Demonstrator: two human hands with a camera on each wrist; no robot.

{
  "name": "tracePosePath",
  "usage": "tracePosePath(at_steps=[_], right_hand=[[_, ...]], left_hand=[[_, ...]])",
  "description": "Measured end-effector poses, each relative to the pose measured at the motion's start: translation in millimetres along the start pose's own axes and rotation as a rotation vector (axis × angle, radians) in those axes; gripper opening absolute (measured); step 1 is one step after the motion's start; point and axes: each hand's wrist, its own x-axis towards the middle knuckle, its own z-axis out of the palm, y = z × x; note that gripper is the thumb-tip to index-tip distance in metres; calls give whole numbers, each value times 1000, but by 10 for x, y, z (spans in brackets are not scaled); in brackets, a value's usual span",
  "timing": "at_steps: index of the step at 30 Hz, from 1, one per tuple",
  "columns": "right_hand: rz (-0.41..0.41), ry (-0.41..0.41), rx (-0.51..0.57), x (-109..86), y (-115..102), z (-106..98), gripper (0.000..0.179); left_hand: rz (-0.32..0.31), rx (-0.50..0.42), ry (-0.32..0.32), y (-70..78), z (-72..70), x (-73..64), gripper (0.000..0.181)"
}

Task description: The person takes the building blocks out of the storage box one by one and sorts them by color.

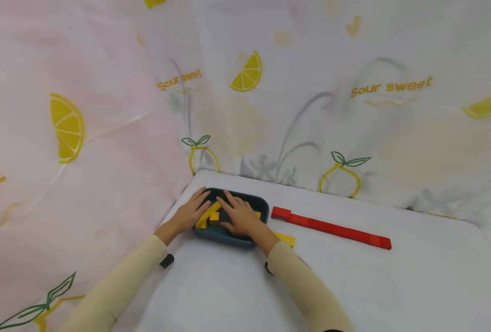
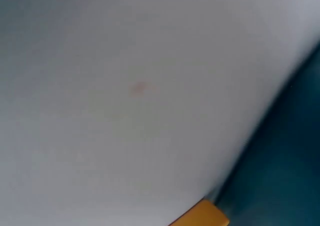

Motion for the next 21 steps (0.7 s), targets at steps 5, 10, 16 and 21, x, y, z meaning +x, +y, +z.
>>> tracePosePath(at_steps=[5,10,16,21], right_hand=[[27,-44,-9,69,-4,26,72],[46,-66,13,221,-59,130,64],[108,-94,67,328,-132,243,64],[96,-97,66,446,-200,227,64]], left_hand=[[8,-8,18,22,20,20,71],[11,-13,7,-6,13,12,71],[-3,-26,-12,-18,65,-27,73],[-5,-32,4,-10,-17,-20,72]])
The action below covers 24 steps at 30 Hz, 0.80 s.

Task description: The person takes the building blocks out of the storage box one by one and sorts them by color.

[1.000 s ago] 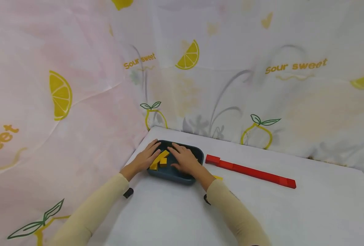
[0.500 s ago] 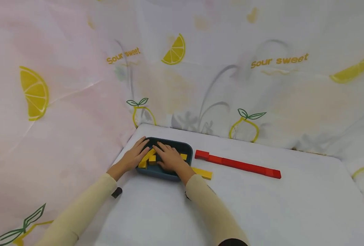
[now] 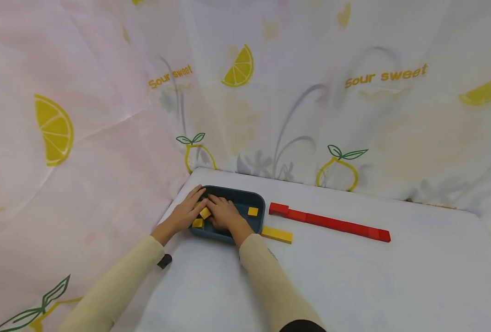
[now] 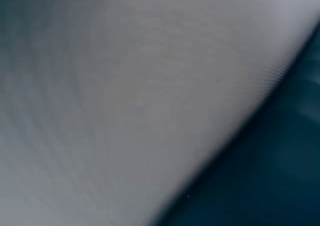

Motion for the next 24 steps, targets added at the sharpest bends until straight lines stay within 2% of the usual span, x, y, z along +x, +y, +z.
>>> tracePosePath(at_steps=[3,7,13,17,24], right_hand=[[1,-12,-5,26,-20,-32,64],[14,-32,-9,16,-47,-17,62],[35,4,24,-12,-28,17,59],[28,24,86,-16,-1,20,60],[52,54,266,-34,46,-7,67]], left_hand=[[2,9,9,8,-38,15,71],[-5,23,-5,-23,-13,21,73],[-4,2,-2,-30,28,19,74],[-3,2,-8,-20,40,23,73],[-6,9,3,16,23,45,72]])
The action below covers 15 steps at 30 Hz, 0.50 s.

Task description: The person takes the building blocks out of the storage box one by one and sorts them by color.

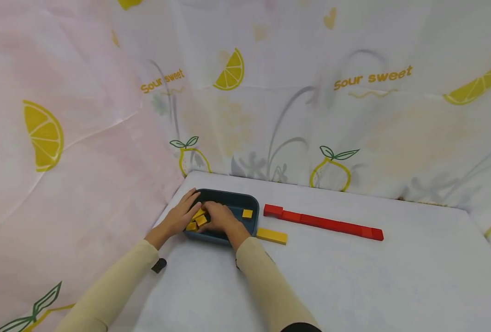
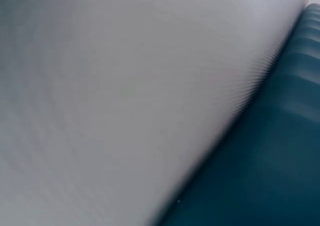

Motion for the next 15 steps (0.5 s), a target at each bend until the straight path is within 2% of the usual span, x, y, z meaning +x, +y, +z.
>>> tracePosePath(at_steps=[7,12,15], right_hand=[[0,81,79,29,34,13,34],[17,122,128,34,51,-2,22],[26,116,123,32,66,-5,23]], left_hand=[[12,0,8,5,-3,0,73],[14,-12,14,8,-4,-3,73],[16,-14,14,14,-7,-7,72]])
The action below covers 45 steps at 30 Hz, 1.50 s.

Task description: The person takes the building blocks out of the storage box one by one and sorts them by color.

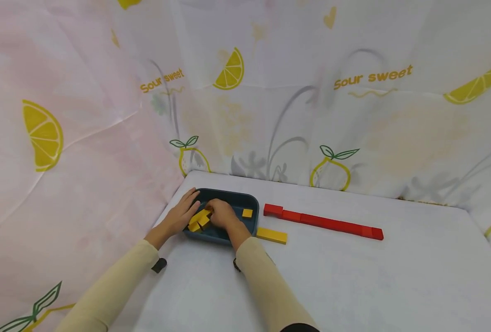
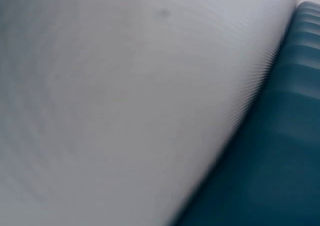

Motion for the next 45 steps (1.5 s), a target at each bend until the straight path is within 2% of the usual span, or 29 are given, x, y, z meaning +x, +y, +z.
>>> tracePosePath(at_steps=[5,10,15,21,29,37,45], right_hand=[[2,-34,-51,-5,10,-11,31],[52,-37,-115,-21,-4,-29,38],[60,-68,-200,-25,2,-16,37],[92,-39,-270,-30,-5,-9,37],[136,-70,-162,-27,3,-17,38],[143,-8,10,8,22,-37,38],[107,4,48,16,37,-20,40]], left_hand=[[-5,7,0,10,-5,-5,71],[-3,2,3,18,-9,-8,72],[-8,7,6,14,0,-14,72],[-7,16,12,29,-6,-16,74],[-5,-1,2,0,1,-3,72],[-18,-9,4,14,-18,11,74],[-19,-8,-7,11,-11,5,75]])
